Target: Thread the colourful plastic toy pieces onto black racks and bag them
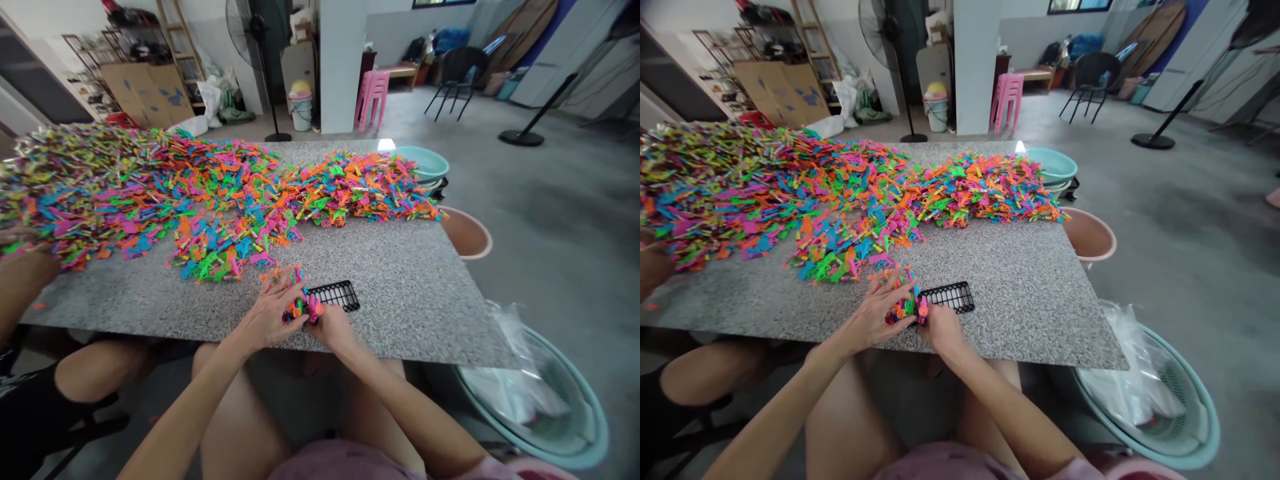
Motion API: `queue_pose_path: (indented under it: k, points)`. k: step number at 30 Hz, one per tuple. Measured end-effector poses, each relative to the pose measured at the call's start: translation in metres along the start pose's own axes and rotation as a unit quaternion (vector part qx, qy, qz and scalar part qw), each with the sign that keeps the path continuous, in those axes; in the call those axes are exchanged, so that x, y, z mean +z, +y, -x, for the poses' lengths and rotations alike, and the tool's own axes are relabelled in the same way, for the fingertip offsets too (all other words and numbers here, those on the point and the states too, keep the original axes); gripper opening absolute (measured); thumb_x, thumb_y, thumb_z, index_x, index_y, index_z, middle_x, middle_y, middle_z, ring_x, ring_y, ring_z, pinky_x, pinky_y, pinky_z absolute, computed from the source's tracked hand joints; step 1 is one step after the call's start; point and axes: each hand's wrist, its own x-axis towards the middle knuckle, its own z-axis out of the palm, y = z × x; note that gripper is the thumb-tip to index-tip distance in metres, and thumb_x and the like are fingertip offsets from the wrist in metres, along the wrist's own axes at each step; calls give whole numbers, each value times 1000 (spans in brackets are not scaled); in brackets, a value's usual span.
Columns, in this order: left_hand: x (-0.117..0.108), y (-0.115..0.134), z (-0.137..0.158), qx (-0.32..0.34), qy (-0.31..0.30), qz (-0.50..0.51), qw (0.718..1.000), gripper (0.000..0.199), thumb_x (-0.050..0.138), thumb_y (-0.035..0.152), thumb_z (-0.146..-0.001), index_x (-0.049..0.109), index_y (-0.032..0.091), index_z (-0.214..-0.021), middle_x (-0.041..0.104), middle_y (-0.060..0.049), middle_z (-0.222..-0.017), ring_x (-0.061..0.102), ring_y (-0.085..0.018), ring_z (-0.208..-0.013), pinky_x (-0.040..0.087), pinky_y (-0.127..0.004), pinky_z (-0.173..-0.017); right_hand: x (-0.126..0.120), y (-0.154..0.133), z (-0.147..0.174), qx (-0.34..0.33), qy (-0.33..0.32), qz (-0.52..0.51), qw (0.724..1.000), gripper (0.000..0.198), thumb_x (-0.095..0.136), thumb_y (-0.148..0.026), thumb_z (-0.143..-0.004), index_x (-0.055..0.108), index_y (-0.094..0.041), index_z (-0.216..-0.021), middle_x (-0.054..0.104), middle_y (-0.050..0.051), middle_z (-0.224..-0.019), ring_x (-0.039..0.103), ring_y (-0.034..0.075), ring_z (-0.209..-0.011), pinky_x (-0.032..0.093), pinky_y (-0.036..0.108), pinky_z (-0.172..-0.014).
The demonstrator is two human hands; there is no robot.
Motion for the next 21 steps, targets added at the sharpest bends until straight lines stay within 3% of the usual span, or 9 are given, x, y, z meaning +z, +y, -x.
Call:
queue_pose_path:
  k: [7, 12, 16, 19, 21]
  points:
    - [1, -2, 1, 8, 1, 0, 1000, 52, 61, 27, -87, 49, 18, -138, 55, -11, -141, 27, -34, -147, 9, -61, -120, -17, -3, -11, -32, -51, 49, 997, 15, 60, -19, -80, 72, -16, -89, 75, 12, -88, 69, 23, -82, 43, 26, -67]
    - [4, 0, -1, 6, 5, -1, 1000, 61, 71, 38, -83, 49, 20, -138, 54, -11, -143, 26, -35, -146, 9, -62, -120, -14, -14, -7, -21, -56, 58, 997, 20, 59, -20, -84, 71, -14, -99, 74, 14, -93, 68, 24, -85, 45, 28, -70]
    - [0, -4, 11, 14, 5, -28, 1000, 36, 67, 43, -88, 65, 27, -120, 50, -7, -147, 27, -35, -146, 13, -64, -119, 1, -21, 3, -60, -33, 27, 997, 22, 53, -10, -86, 71, -12, -99, 74, 13, -96, 67, 20, -84, 45, 26, -70]
    - [-7, -13, 34, -5, 8, -49, 999, 29, 65, 44, -89, 69, 28, -112, 45, -5, -152, 30, -36, -145, 16, -63, -119, -5, -23, -12, -132, -97, -28, 986, 14, 66, -13, -78, 73, -13, -90, 74, 7, -83, 66, 17, -75, 43, 24, -64]
    - [-11, -17, 48, -12, 15, -62, 998, 32, 65, 45, -89, 68, 28, -115, 43, -5, -152, 29, -35, -145, 17, -62, -119, -18, -27, -41, -153, -153, -62, 974, 11, 73, -19, -76, 74, -14, -86, 72, 3, -77, 65, 16, -71, 43, 24, -63]
